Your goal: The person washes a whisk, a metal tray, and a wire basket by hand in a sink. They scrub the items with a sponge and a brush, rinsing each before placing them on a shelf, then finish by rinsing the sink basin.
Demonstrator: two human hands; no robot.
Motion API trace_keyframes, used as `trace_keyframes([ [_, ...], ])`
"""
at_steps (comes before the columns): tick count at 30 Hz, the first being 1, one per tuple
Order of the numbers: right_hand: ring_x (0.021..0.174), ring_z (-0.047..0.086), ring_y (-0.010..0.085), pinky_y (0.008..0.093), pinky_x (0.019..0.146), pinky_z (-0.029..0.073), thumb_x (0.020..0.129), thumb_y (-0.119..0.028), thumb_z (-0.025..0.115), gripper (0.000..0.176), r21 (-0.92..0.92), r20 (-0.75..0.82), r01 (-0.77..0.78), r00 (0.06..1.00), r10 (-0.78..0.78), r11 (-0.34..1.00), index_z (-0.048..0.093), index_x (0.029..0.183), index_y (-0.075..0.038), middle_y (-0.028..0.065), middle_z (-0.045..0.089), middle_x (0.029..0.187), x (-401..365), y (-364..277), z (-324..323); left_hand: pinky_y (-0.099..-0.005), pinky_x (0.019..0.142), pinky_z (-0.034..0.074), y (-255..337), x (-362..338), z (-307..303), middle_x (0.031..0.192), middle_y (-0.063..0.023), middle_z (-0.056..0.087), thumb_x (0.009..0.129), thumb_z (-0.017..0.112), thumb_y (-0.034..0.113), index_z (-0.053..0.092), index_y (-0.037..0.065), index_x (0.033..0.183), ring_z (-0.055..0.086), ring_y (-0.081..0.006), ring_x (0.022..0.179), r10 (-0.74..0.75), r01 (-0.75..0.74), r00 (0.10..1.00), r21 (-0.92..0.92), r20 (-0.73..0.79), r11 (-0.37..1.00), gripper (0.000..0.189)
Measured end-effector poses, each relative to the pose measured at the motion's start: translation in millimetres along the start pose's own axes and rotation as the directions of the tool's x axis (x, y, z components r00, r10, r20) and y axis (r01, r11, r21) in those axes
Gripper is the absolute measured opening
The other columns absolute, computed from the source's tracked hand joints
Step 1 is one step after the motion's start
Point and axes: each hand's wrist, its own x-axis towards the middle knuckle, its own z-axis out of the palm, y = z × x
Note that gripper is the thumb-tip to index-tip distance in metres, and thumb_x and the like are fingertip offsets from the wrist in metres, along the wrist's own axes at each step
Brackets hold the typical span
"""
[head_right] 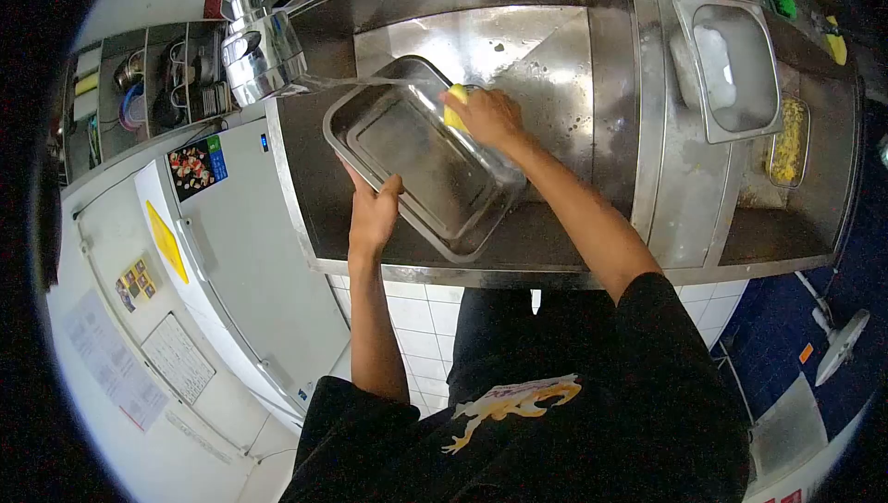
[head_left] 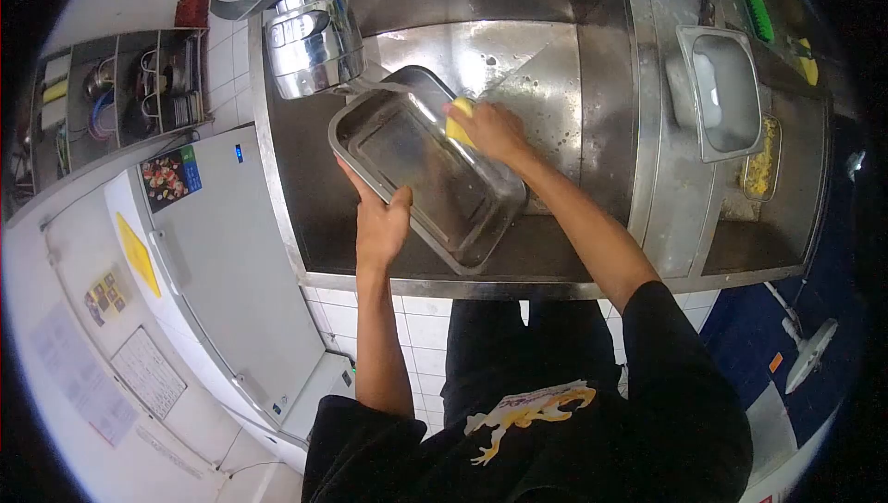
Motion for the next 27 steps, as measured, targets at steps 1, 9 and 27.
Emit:
trace_keyframes([
  [1, 0.094, 0.072, 0.0433, 0.0499, 0.081, 0.055, 0.097, -0.053, 0.062, 0.059, 0.082, -0.026, 0.08, 0.997, -0.078, 0.993, 0.063, 0.118, 0.002, 0.0278, 0.072, 0.097, -0.7, 6.4, 7.1, -0.0383, 0.086, 0.051, -1.5, 1.7, -0.4, 0.106, -0.0175, 0.067, 0.092, 0.054, 0.014, -0.001, 0.01, 0.164, 0.063, -0.0256, 0.091, -0.054, 0.054, 0.998, 0.004, -0.011, 0.999, 0.09],
  [9, 0.112, 0.067, 0.0476, 0.0491, 0.096, 0.052, 0.08, -0.017, 0.084, 0.085, 0.263, 0.182, 0.295, 0.92, -0.348, 0.919, 0.032, 0.146, -0.004, 0.0329, 0.068, 0.113, -21.7, 46.3, -1.3, -0.0382, 0.09, 0.051, -41.1, 3.6, 9.5, 0.107, -0.0172, 0.068, 0.092, 0.053, 0.014, 0.015, 0.008, 0.162, 0.065, -0.0257, 0.091, -0.036, 0.048, 0.994, -0.115, 0.101, 0.992, 0.08],
  [27, 0.109, 0.064, 0.0443, 0.0491, 0.089, 0.051, 0.091, -0.013, 0.071, 0.043, -0.039, -0.551, 0.391, 0.76, -0.346, 0.919, 0.048, 0.125, -0.004, 0.0251, 0.063, 0.116, -19.4, 37.7, -29.6, -0.0392, 0.101, 0.048, -34.5, 7.3, 33.3, 0.12, -0.0233, 0.07, 0.089, 0.054, 0.013, 0.027, 0.007, 0.162, 0.067, -0.0335, 0.11, -0.026, 0.037, 0.986, -0.066, 0.167, 0.997, 0.078],
])
